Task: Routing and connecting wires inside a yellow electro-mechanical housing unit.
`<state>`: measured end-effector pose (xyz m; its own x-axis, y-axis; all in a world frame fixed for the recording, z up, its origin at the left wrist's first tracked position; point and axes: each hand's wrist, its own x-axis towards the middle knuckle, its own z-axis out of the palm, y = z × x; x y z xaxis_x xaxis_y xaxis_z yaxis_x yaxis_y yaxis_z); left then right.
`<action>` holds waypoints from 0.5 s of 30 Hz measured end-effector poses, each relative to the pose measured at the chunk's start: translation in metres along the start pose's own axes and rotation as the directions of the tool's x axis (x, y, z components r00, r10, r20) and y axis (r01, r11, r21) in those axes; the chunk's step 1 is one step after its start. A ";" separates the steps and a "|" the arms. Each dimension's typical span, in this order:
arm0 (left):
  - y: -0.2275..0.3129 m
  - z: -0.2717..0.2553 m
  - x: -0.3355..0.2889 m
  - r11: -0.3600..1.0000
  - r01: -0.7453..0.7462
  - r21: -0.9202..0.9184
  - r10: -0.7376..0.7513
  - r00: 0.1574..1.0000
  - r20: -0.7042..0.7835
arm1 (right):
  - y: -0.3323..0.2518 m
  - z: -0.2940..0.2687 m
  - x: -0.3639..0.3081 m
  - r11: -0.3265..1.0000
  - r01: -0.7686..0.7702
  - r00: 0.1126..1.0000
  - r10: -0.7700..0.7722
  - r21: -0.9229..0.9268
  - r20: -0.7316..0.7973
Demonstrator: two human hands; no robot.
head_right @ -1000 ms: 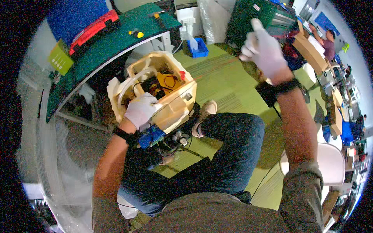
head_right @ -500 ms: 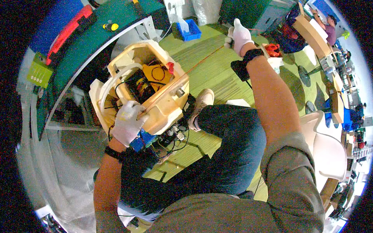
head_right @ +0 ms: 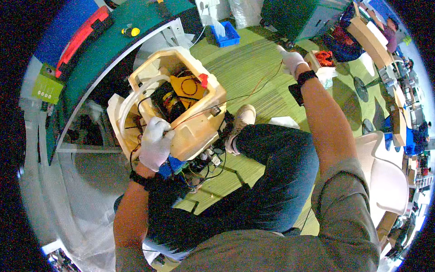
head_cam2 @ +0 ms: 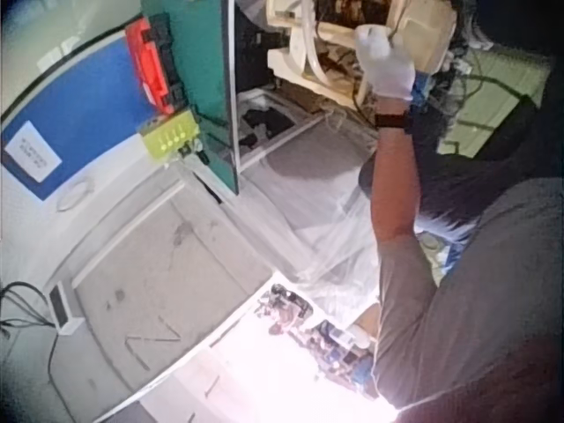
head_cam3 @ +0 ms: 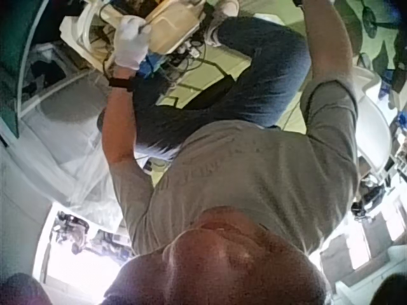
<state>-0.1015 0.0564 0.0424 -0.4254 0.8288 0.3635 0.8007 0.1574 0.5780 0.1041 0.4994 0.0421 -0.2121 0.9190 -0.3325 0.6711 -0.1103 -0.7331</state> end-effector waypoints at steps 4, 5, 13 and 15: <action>0.002 0.006 0.006 1.000 0.025 0.019 -0.025 0.999 0.022 | -0.013 0.004 0.021 0.785 0.272 0.960 -0.262 -0.557 0.100; 0.004 0.009 0.010 0.999 0.044 0.003 -0.044 0.999 0.027 | -0.012 0.003 0.025 0.786 0.268 0.961 -0.261 -0.557 0.095; 0.007 0.005 0.023 0.996 0.087 0.012 -0.088 0.996 0.030 | -0.104 0.097 -0.132 0.435 0.859 0.512 -0.736 -0.269 0.444; 0.012 -0.003 0.023 0.986 0.166 0.014 -0.166 0.986 0.014 | -0.110 0.124 -0.170 0.320 0.942 0.302 -0.679 -0.101 0.669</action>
<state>-0.1036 0.0756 0.0600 -0.5463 0.7987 0.2524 0.7251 0.3000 0.6199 -0.0220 0.3089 0.1059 -0.9950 0.0995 0.0000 0.0868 0.8685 -0.4880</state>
